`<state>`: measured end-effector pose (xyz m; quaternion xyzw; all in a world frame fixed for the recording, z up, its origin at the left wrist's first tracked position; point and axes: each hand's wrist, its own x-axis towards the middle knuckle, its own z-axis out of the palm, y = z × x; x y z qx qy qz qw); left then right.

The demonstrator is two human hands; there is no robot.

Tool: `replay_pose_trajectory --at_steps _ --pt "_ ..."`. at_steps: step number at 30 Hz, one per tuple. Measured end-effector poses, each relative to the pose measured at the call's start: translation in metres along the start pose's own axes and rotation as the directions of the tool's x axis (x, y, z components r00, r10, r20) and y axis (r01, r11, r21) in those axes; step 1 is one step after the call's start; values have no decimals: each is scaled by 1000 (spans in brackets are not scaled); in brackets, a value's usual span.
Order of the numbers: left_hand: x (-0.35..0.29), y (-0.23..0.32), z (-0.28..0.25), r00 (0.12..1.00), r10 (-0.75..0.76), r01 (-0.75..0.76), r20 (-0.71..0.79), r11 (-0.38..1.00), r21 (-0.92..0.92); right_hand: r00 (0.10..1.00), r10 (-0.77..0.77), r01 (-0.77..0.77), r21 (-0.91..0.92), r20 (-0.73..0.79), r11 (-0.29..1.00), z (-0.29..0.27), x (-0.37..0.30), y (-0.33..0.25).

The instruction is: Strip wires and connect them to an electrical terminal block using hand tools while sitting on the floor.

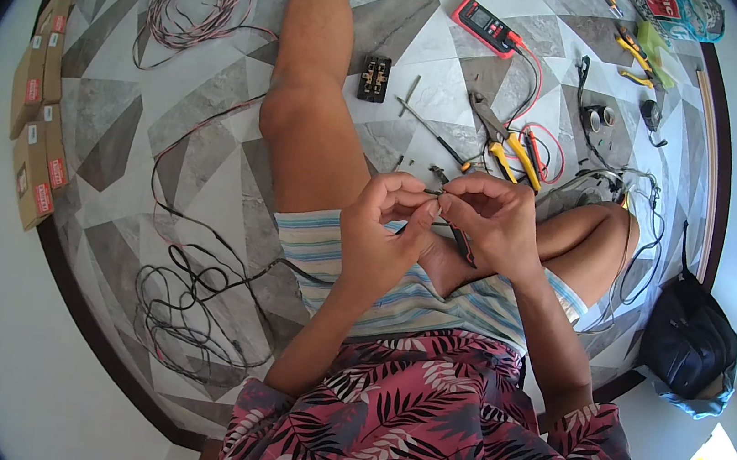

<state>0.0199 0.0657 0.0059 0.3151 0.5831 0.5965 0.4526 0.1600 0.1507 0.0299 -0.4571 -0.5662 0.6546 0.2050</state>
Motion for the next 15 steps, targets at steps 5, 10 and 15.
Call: replay_pose_trajectory --at_steps 5,10,15 --pt "11 1 0 999 -41 40 18 998 58 998 58 -60 230 16 971 -3 4 8" --pt "39 -6 -12 892 -442 438 92 799 -412 997 -81 77 315 2 946 -5 24 7" --pt "59 -15 -18 924 -373 379 89 850 -366 991 -115 105 128 73 986 -3 56 8"
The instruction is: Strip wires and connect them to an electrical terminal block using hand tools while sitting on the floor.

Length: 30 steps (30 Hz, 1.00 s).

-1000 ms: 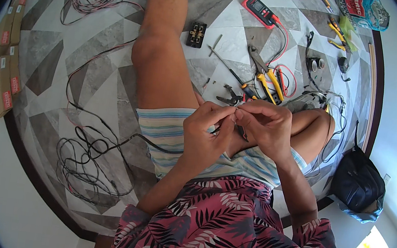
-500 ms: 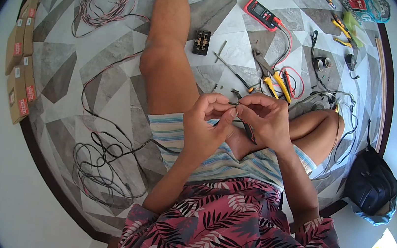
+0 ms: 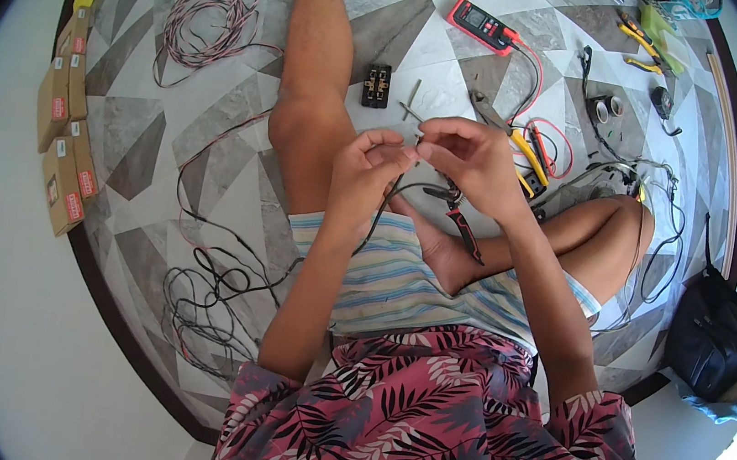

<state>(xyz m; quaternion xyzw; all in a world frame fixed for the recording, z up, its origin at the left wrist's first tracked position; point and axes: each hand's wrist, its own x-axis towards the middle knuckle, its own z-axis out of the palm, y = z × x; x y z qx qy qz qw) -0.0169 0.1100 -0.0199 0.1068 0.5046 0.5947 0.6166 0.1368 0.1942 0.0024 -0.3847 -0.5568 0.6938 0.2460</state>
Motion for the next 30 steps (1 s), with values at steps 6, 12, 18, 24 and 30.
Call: replay_pose_trajectory --at_steps 6,12,18,24,30 --pt "19 15 -12 999 37 -41 39 995 95 997 -59 58 34 46 998 11 12 6" --pt "27 15 -4 971 150 -211 185 902 376 997 -29 45 224 -71 974 21 10 26" --pt "55 13 -1 924 372 -311 90 592 743 945 27 50 227 -325 973 22 6 41" --pt "126 -17 10 845 518 41 -132 184 982 897 -29 146 234 -441 961 25 -15 29" --pt "148 -26 5 832 523 160 -186 95 983 874 -157 297 249 -459 922 14 -32 17"
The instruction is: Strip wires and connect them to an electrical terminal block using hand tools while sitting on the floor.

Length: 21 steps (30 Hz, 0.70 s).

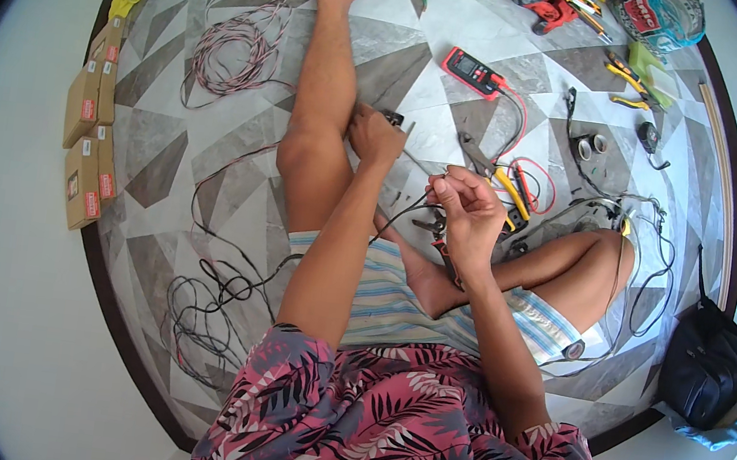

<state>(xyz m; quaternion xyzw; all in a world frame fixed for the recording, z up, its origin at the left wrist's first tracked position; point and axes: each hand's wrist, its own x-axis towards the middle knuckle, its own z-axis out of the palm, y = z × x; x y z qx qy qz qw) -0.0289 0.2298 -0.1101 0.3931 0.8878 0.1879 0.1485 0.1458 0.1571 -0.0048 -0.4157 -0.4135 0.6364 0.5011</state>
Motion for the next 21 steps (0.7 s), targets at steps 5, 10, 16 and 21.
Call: replay_pose_trajectory --at_steps 5,10,16,21 --pt "6 -9 -7 979 -48 68 199 993 -94 999 32 -32 13 -4 999 -11 -2 -4" --pt "7 -31 -8 961 -37 177 273 842 -510 1000 1 -1 5 31 1000 -8 -7 -7" --pt "-36 1 -72 708 256 653 659 121 -748 998 -7 9 -28 70 1000 -11 -13 -23" --pt "-95 14 -138 720 426 579 548 65 -812 994 -24 25 -3 107 1000 2 -25 -44"
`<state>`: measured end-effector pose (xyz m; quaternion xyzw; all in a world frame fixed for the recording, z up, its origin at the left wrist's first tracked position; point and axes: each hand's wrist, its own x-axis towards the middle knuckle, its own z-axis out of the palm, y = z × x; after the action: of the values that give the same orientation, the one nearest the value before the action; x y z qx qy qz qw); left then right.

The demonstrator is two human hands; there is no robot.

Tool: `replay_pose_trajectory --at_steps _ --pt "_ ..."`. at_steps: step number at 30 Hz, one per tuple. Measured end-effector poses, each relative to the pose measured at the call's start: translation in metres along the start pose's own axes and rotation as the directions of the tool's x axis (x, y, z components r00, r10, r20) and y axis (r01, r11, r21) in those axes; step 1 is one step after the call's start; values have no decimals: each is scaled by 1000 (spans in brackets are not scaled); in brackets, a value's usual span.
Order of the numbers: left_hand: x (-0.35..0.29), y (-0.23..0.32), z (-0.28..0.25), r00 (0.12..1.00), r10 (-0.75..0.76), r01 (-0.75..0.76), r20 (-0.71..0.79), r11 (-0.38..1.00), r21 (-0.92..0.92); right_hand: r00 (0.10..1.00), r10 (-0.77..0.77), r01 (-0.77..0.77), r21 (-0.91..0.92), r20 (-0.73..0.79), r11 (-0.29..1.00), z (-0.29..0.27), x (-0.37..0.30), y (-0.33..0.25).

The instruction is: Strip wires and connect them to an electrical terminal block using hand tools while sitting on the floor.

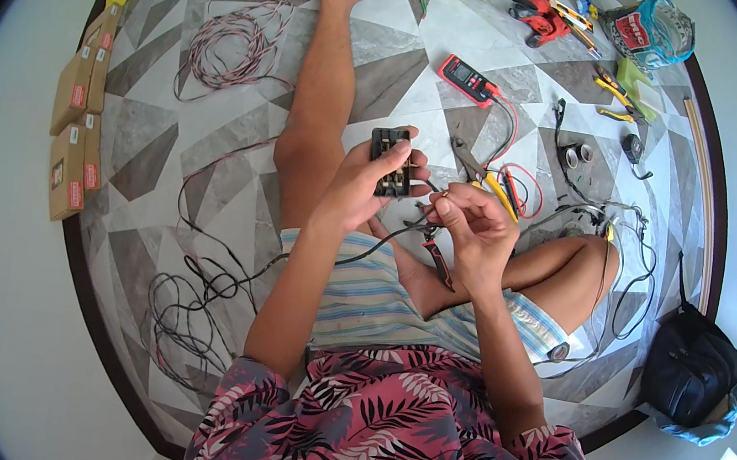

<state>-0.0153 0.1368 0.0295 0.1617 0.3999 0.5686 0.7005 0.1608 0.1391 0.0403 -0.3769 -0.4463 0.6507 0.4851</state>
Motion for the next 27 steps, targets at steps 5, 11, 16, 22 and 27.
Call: replay_pose_trajectory --at_steps 5,11,16,22,27 --pt "-28 -11 -16 983 87 -42 162 963 -265 996 -33 43 -120 82 992 4 -7 -3" --pt "-36 -25 -24 963 166 -62 211 903 -426 989 -55 73 -132 134 989 11 -14 -2" --pt "-39 -26 -14 968 176 -79 181 892 -445 958 -122 223 -411 259 884 21 -12 -21" --pt "-48 -20 0 970 181 -99 164 905 -415 938 -175 328 -597 300 732 38 -9 -35" --pt "-50 -23 4 964 211 -157 160 941 -300 888 -262 454 -636 378 624 42 -4 -36"
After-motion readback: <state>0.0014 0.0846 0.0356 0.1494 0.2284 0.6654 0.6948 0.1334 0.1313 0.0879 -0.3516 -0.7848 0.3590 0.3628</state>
